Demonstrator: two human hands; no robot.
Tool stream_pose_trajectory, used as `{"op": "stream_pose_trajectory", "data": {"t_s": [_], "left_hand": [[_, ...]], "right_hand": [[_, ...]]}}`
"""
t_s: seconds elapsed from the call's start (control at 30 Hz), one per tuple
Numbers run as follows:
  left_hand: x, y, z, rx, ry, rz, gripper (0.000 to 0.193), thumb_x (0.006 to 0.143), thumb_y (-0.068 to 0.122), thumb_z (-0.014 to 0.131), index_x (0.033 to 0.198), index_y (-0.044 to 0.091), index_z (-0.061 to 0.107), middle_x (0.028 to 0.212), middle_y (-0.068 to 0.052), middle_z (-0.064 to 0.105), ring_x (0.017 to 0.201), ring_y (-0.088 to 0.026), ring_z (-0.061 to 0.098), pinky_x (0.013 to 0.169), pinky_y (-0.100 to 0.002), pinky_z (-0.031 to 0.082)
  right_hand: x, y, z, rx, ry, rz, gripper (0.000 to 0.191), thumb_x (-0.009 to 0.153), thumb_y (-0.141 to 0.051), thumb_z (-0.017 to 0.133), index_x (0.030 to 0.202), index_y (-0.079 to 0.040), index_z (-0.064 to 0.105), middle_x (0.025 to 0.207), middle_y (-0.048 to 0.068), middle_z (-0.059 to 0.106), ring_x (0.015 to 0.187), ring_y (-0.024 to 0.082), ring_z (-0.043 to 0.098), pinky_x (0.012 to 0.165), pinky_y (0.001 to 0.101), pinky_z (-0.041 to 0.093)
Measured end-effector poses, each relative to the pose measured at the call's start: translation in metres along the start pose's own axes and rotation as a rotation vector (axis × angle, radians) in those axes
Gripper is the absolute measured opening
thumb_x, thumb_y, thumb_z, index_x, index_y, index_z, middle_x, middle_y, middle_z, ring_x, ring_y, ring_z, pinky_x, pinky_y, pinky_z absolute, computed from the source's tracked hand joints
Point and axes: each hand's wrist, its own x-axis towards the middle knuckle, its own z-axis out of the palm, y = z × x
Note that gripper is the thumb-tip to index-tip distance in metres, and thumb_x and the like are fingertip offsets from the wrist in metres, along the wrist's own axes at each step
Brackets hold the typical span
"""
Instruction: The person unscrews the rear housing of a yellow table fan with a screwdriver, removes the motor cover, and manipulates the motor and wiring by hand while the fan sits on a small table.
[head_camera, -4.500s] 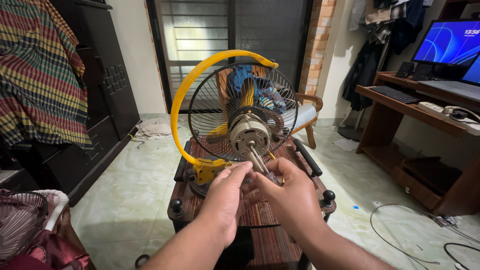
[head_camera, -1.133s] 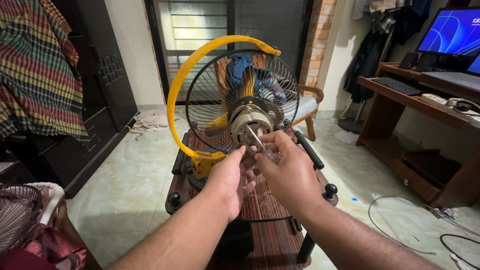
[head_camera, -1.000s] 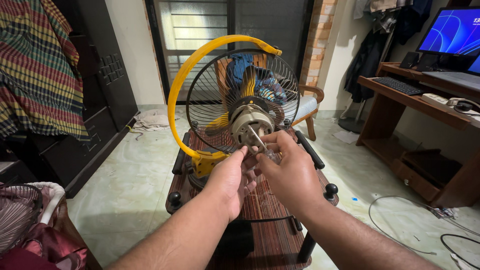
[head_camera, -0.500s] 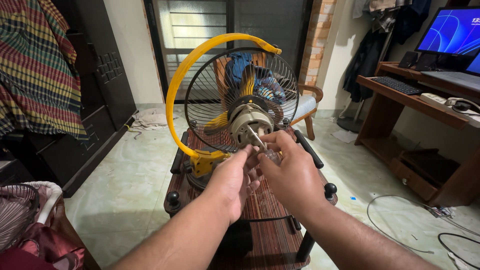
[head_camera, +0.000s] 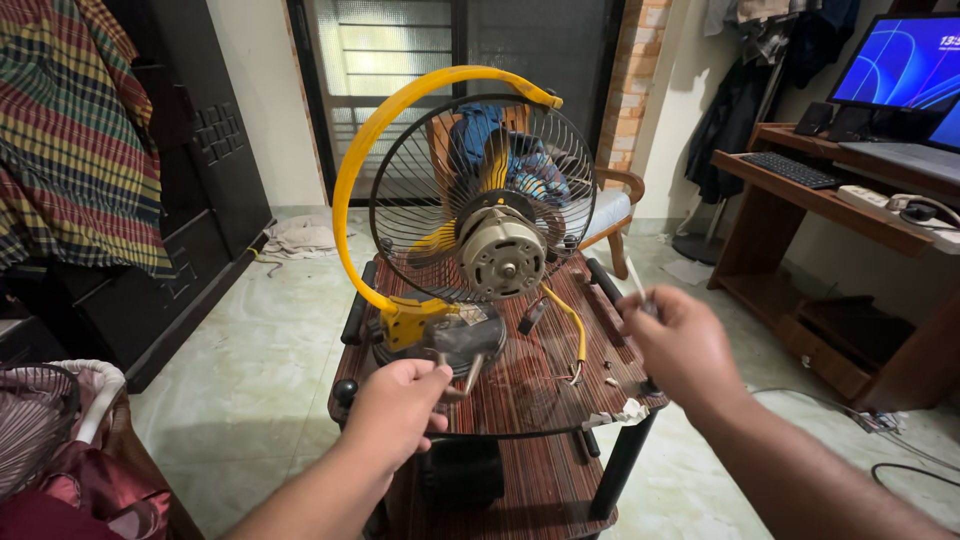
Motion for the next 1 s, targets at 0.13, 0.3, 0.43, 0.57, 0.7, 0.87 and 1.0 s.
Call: {"op": "stream_pose_trajectory", "data": {"t_s": [0.13, 0.3, 0.43, 0.57, 0.7, 0.87, 1.0], "left_hand": [[0.004, -0.001, 0.008, 0.323, 0.103, 0.111, 0.032, 0.09, 0.037, 0.07, 0.109, 0.011, 0.074, 0.092, -0.003, 0.079, 0.073, -0.019, 0.07, 0.068, -0.033, 0.056], [0.0, 0.001, 0.012, 0.62, 0.198, 0.255, 0.027, 0.088, 0.037, 0.072, 0.11, 0.021, 0.073, 0.096, 0.001, 0.079, 0.089, -0.021, 0.074, 0.081, -0.037, 0.058], [0.001, -0.001, 0.013, 0.685, 0.286, 0.482, 0.021, 0.084, 0.035, 0.074, 0.097, 0.018, 0.072, 0.088, 0.001, 0.076, 0.087, -0.02, 0.073, 0.077, -0.039, 0.058], [-0.001, 0.0, 0.015, 0.661, 0.298, 0.505, 0.021, 0.085, 0.035, 0.073, 0.095, 0.018, 0.069, 0.089, 0.002, 0.075, 0.086, -0.02, 0.073, 0.073, -0.04, 0.058], [-0.007, 0.005, 0.017, 0.656, 0.305, 0.406, 0.023, 0.087, 0.038, 0.073, 0.099, 0.019, 0.067, 0.096, 0.004, 0.073, 0.086, -0.022, 0.071, 0.074, -0.04, 0.057], [-0.006, 0.014, 0.027, 0.473, 0.302, 0.477, 0.025, 0.085, 0.034, 0.073, 0.106, 0.02, 0.069, 0.096, 0.002, 0.073, 0.086, -0.018, 0.071, 0.076, -0.037, 0.057], [0.013, 0.022, 0.05, 0.153, 0.255, 0.644, 0.028, 0.089, 0.027, 0.073, 0.109, 0.009, 0.068, 0.1, -0.006, 0.075, 0.086, -0.017, 0.073, 0.075, -0.031, 0.059]], "right_hand": [[-0.008, 0.025, 0.011, -0.204, -0.079, 0.025, 0.021, 0.09, -0.019, 0.067, 0.107, -0.01, 0.076, 0.077, 0.003, 0.071, 0.063, 0.013, 0.061, 0.058, 0.0324, 0.053], [-0.013, 0.036, 0.012, -0.29, -0.059, 0.075, 0.023, 0.089, -0.021, 0.069, 0.11, -0.012, 0.075, 0.076, 0.006, 0.07, 0.063, 0.014, 0.062, 0.062, 0.0341, 0.052], [-0.013, 0.04, 0.009, -0.228, -0.036, 0.116, 0.023, 0.09, -0.02, 0.068, 0.11, -0.011, 0.074, 0.076, 0.005, 0.067, 0.062, 0.015, 0.06, 0.061, 0.0344, 0.051], [-0.016, 0.042, 0.009, -0.302, -0.041, 0.13, 0.023, 0.09, -0.019, 0.067, 0.111, -0.012, 0.073, 0.075, 0.01, 0.068, 0.061, 0.018, 0.059, 0.06, 0.036, 0.05], [-0.022, 0.037, 0.018, -0.323, -0.08, 0.038, 0.022, 0.089, -0.02, 0.066, 0.108, -0.011, 0.074, 0.076, 0.007, 0.074, 0.063, 0.016, 0.066, 0.063, 0.0342, 0.054], [-0.024, 0.023, 0.032, -0.43, -0.106, 0.011, 0.025, 0.091, -0.027, 0.069, 0.11, -0.011, 0.072, 0.081, 0.012, 0.072, 0.07, 0.025, 0.067, 0.069, 0.0387, 0.054], [-0.019, 0.018, 0.045, -0.377, -0.041, 0.004, 0.03, 0.086, -0.023, 0.069, 0.115, -0.016, 0.071, 0.086, 0.012, 0.075, 0.077, 0.026, 0.071, 0.075, 0.0398, 0.055]]}}
